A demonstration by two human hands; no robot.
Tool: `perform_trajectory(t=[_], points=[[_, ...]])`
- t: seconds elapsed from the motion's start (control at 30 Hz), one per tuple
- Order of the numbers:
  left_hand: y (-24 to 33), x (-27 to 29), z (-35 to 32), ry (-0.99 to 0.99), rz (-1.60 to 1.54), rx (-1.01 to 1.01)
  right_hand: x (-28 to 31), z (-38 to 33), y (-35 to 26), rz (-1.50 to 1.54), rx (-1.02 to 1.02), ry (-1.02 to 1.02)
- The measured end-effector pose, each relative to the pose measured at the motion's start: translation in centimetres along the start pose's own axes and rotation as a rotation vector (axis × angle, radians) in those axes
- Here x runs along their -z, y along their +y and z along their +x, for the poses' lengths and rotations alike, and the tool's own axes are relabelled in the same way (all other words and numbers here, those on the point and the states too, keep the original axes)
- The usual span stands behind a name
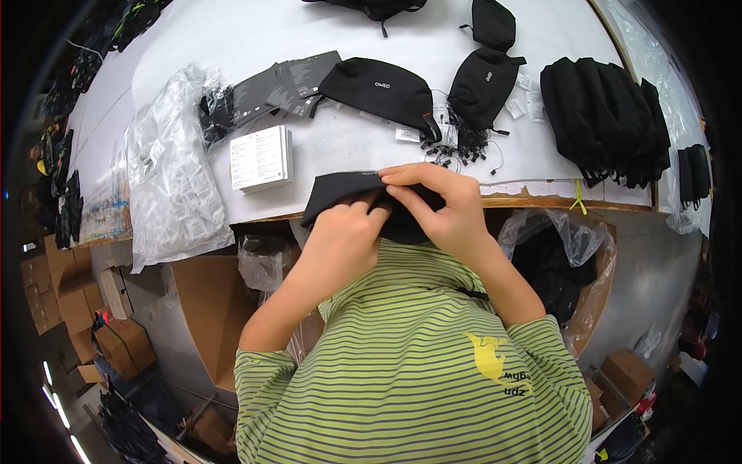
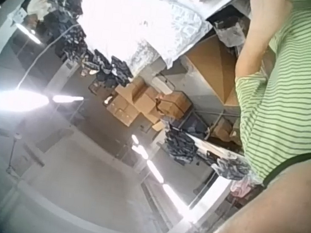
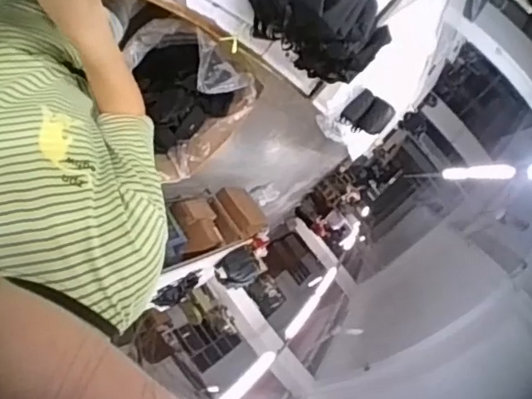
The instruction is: The recorder is attaching tags and small items to black pouches at a workbench.
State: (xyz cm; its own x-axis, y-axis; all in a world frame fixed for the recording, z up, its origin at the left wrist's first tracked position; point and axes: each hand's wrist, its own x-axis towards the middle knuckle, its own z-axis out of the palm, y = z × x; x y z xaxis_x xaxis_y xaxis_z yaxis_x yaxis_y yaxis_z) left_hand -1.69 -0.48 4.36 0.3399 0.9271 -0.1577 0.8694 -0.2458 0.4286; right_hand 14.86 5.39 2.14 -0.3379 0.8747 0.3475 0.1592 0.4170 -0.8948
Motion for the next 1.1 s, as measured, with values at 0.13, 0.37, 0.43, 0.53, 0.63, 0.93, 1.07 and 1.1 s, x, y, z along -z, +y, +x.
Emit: perform_trajectory(t=[0.13,0.37,0.43,0.53,0.63,0.93,1.07,1.1], points=[[-1.6,1.8,-1.0,0.262,-0.202,-0.004,2.7,1.4,0.7,0.539,-0.270,-0.111],[-2.8,2.6,-1.0,0.325,-0.453,0.054,3.2,-2.1,2.6,0.302,-0.404,-0.375],[-2.9,2.8,-0.8,0.344,-0.506,0.032,2.9,-2.3,2.9,0.409,-0.556,-0.441],[-3.7,2.6,-1.1,0.421,-0.658,0.292,4.4,-2.7,4.1,0.766,-0.569,-0.424],[-5.6,2.6,-1.8,0.426,-0.597,0.290,6.7,-1.7,2.0,0.538,-0.544,-0.403],[-7.1,1.6,-4.6,0.061,-0.788,0.307,11.7,-1.8,5.1,0.222,-0.629,-0.094],[-4.9,1.2,-4.1,-0.188,-0.763,0.237,5.2,-0.7,6.1,1.602,-0.738,0.488],[-4.4,1.0,-4.0,-0.212,-0.750,0.245,3.7,-0.6,6.5,1.677,-0.846,0.513]])
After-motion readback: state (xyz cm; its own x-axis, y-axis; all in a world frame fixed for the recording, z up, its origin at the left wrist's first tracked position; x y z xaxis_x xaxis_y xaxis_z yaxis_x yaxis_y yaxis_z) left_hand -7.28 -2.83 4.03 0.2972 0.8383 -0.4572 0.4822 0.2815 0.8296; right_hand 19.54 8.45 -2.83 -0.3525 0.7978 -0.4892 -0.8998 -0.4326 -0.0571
